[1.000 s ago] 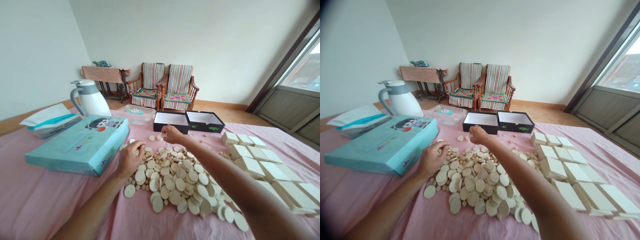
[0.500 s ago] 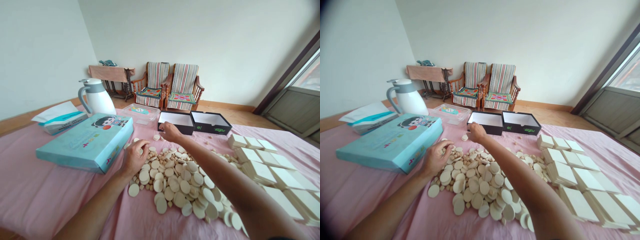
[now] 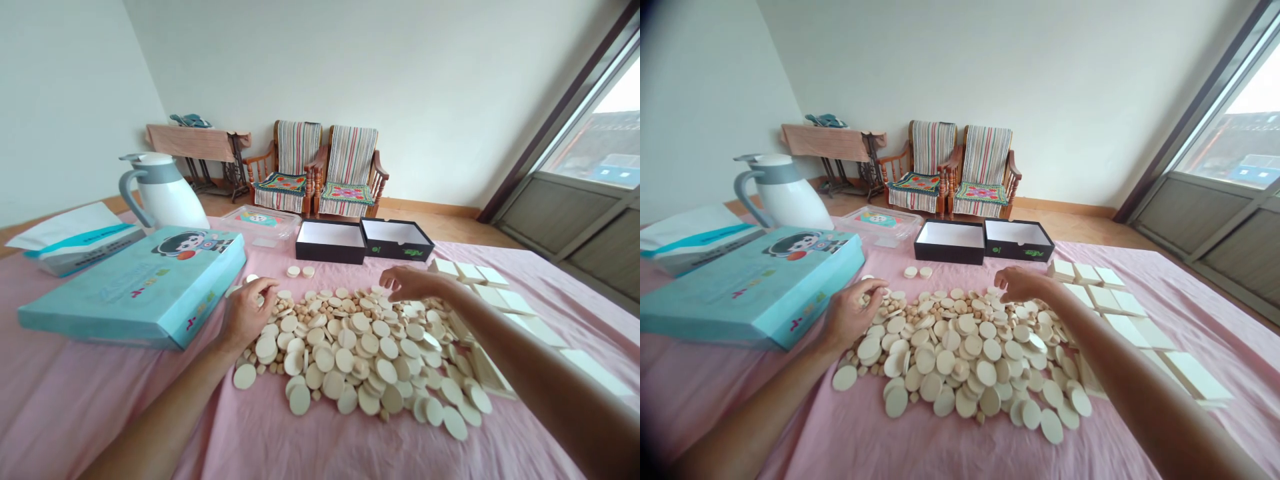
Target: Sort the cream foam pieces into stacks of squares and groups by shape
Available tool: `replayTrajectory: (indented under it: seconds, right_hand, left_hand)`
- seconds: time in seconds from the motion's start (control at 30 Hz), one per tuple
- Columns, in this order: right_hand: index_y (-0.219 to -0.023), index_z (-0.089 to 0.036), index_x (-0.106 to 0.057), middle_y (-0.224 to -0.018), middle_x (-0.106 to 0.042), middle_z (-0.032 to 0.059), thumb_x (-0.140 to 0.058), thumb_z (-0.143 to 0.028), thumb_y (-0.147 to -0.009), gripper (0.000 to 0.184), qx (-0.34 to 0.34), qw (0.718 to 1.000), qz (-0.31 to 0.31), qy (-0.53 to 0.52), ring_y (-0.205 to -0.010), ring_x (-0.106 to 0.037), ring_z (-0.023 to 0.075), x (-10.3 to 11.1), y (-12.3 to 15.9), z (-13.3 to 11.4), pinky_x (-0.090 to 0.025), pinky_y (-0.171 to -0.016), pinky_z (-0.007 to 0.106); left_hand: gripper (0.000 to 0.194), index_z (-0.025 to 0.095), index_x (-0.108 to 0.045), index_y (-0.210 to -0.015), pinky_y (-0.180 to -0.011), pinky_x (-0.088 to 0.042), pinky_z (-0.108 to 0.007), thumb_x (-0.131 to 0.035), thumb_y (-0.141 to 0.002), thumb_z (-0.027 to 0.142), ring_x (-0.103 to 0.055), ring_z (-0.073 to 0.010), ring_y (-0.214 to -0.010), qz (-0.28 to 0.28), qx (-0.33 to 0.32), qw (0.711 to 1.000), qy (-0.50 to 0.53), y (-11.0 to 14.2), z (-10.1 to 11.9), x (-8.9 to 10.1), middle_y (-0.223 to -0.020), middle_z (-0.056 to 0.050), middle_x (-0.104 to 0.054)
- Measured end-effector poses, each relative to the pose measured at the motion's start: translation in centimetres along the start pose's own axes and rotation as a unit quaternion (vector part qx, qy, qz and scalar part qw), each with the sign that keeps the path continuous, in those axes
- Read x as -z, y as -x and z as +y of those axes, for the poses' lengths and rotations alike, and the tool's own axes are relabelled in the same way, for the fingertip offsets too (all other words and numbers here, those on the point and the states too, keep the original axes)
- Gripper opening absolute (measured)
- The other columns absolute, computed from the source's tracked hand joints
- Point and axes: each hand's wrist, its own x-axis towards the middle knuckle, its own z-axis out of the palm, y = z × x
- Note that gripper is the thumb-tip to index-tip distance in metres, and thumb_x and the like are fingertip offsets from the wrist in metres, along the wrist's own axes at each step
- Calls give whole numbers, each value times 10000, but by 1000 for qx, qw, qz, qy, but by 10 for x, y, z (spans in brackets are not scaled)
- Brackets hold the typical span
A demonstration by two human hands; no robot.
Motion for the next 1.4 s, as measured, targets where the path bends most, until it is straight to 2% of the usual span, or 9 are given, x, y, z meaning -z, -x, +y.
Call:
replayTrajectory:
  seconds: [0.17, 0.3, 0.47, 0.63, 0.8, 0.97, 1.1, 1.23, 1.4]
  right_hand:
    - [-1115, -168, -639, -1064, -687, 93, -583, -127, -776, 345, 0, 997, 65, 32, -924, -638, 179, -20, -3, 4, -467, -794, 265]
    - [-1063, -221, -678, -1096, -677, 62, -569, -67, -742, 373, 28, 996, 72, 45, -918, -632, 167, -27, -17, 3, -426, -869, 280]
    - [-1006, -218, -702, -1030, -679, 73, -613, -125, -717, 316, 44, 994, 80, 55, -849, -626, 176, -29, -25, 4, -435, -800, 278]
    - [-1011, -171, -674, -993, -675, 85, -599, -144, -719, 303, 22, 992, 113, 45, -861, -617, 183, -26, -31, 0, -439, -765, 269]
    - [-1034, -174, -666, -1006, -669, 81, -569, -196, -767, 284, 29, 989, 146, 22, -842, -619, 162, -19, -56, -34, -443, -725, 229]
    - [-1023, -174, -686, -1033, -660, 96, -616, -193, -720, 311, 55, 987, 148, 18, -893, -626, 193, -20, -92, -78, -454, -764, 240]
    - [-1068, -154, -681, -1049, -664, 112, -619, -187, -722, 353, 72, 985, 156, 11, -920, -632, 208, -24, -108, -94, -460, -794, 249]
    - [-1157, -168, -640, -1085, -672, 77, -556, -178, -786, 381, 78, 979, 189, -5, -942, -627, 168, -19, -103, -86, -445, -830, 219]
    - [-1061, -161, -685, -984, -710, 73, -516, -148, -796, 315, 27, 980, 197, -3, -897, -644, 183, -6, -71, -45, -454, -787, 244]
  left_hand:
    - [180, 212, -674, -917, -743, -487, -271, -515, -842, 255, -673, -182, -793, -5, 8, 1000, -12, 0, -3, -1, -881, -14, -727]
    - [173, 217, -673, -917, -736, -489, -266, -525, -835, 252, -677, -176, -767, 0, 9, 1000, -17, 1, -4, -2, -874, -8, -729]
    - [163, 218, -668, -912, -739, -493, -252, -530, -830, 245, -679, -167, -749, 9, 1, 1000, -17, 0, -4, -1, -875, -3, -732]
    - [172, 213, -669, -913, -728, -495, -258, -522, -832, 253, -680, -170, -746, 9, 0, 1000, -16, 0, -3, 0, -868, -8, -734]
    - [178, 209, -662, -917, -715, -495, -263, -509, -842, 258, -680, -170, -744, 0, 0, 1000, -13, 0, -3, 0, -867, -15, -735]
    - [174, 213, -661, -911, -730, -500, -266, -504, -841, 243, -679, -173, -770, -2, 0, 1000, -12, 0, -4, 0, -875, -15, -734]
    - [178, 208, -662, -911, -755, -499, -273, -501, -846, 246, -677, -179, -791, 5, -1, 1000, -8, 0, -1, 3, -866, -20, -732]
    - [180, 201, -667, -909, -765, -496, -273, -503, -841, 228, -677, -177, -799, 16, -2, 1000, -5, -1, 0, 4, -874, -20, -731]
    - [173, 208, -668, -915, -752, -496, -264, -517, -833, 230, -678, -172, -778, 7, -1, 1000, -5, -1, -1, 2, -880, -12, -731]
